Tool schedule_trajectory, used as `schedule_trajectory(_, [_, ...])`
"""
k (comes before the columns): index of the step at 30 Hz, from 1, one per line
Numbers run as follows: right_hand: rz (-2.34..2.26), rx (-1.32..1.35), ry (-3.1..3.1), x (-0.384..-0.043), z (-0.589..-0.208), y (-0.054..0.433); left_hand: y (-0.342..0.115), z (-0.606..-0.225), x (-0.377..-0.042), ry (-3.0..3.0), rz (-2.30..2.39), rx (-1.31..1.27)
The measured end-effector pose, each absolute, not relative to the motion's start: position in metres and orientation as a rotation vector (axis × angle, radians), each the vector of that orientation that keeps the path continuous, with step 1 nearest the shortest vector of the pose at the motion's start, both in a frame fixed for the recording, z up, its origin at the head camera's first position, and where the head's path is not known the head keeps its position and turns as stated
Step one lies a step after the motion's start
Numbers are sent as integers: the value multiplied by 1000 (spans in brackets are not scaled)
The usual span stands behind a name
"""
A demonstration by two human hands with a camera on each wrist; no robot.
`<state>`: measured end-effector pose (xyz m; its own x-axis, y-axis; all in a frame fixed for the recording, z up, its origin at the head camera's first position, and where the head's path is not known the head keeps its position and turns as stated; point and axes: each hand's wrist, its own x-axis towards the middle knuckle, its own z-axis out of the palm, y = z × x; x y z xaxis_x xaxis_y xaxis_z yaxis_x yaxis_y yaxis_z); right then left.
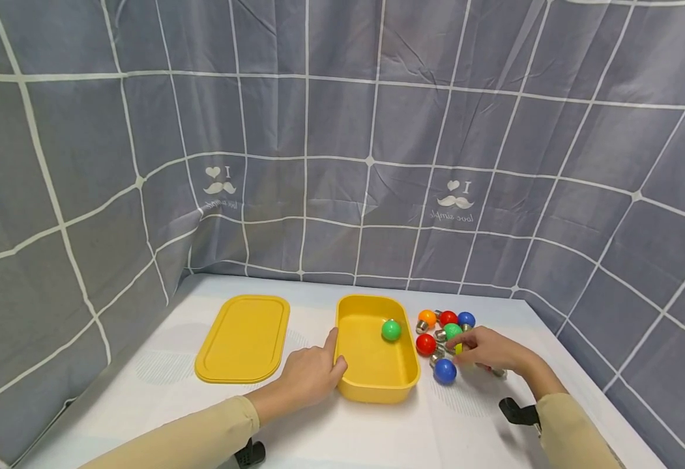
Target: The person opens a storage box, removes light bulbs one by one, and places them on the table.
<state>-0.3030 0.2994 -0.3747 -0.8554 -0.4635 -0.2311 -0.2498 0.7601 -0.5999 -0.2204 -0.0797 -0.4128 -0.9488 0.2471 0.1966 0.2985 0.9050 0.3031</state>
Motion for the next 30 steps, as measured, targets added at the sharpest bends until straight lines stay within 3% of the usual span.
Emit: schedule_trajectory(30, [-837, -729, 2604, -348, -335, 193, -80, -411, -220, -2929, -537, -411])
